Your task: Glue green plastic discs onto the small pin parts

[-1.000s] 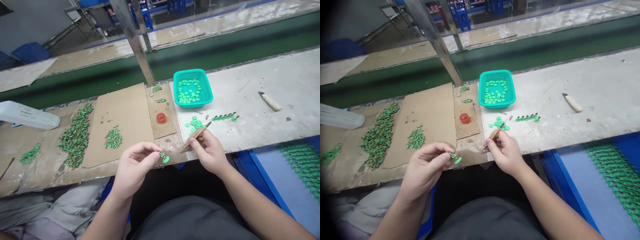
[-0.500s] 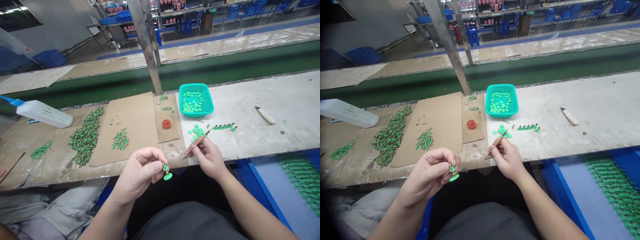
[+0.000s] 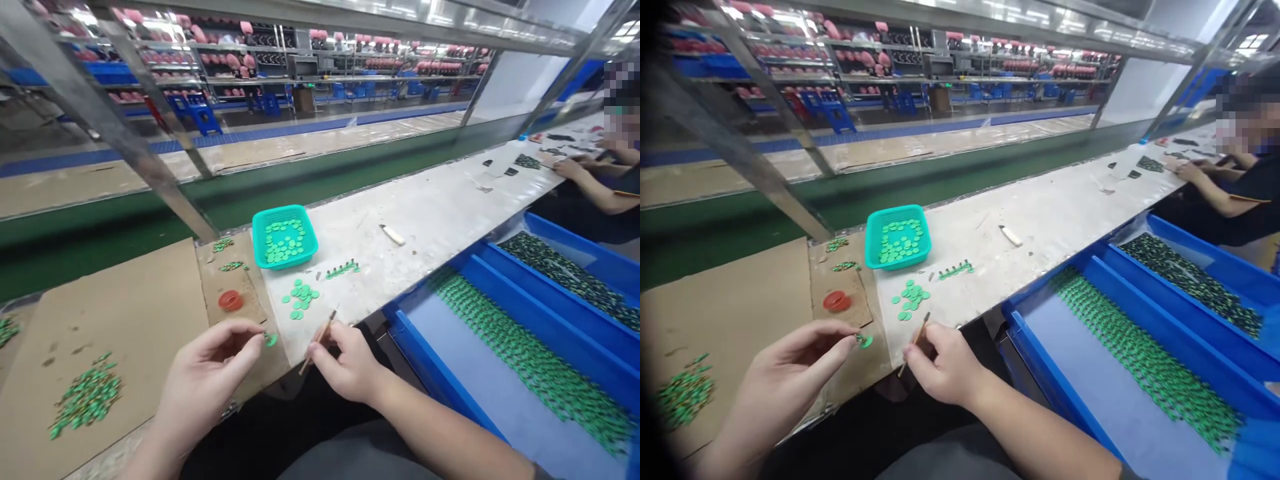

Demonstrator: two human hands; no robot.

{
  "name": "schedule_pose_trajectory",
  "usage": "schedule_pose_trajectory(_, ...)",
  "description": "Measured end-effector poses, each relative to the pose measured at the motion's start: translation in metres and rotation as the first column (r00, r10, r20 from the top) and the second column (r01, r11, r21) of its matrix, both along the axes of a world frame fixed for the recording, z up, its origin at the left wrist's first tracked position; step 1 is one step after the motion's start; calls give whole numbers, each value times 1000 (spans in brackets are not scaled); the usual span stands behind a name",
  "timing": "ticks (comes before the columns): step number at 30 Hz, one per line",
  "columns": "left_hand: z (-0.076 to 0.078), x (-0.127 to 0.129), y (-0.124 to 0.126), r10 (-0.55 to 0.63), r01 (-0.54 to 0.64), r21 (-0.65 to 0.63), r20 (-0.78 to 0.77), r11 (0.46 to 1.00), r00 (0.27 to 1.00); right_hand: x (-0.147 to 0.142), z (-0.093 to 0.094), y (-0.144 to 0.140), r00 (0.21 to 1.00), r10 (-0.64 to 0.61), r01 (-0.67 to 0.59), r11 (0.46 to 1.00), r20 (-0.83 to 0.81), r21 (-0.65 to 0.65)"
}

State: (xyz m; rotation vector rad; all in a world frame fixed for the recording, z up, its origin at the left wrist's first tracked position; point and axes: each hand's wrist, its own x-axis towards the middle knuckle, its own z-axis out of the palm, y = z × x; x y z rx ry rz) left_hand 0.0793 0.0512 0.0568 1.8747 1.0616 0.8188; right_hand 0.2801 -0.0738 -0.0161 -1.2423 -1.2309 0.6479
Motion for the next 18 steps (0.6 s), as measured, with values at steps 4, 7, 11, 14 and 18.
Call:
schedule_pose_trajectory(4, -8, 64, 8, -130, 135, 81, -67, 987, 989, 24, 4, -42, 996, -79, 78, 997, -35, -10)
schedule_pose_trajectory(7, -19, 117, 11, -177, 191, 124, -113, 974, 978, 40, 5, -60, 988, -135, 132, 991, -73, -37)
schedule_pose_trajectory(11, -27, 168, 9, -126, 166, 176, -219, 970, 968, 53, 2, -72, 976, -185, 179, 982, -116, -63)
schedule_pose_trajectory(14, -28, 187, 7, -55, 122, 201, -312, 972, 948, 59, 3, -79, 971, -206, 199, 977, -117, -71)
schedule_pose_trajectory(18, -28, 200, 5, -7, 98, 219, -382, 971, 924, 66, 6, -87, 967, -225, 216, 973, -121, -82)
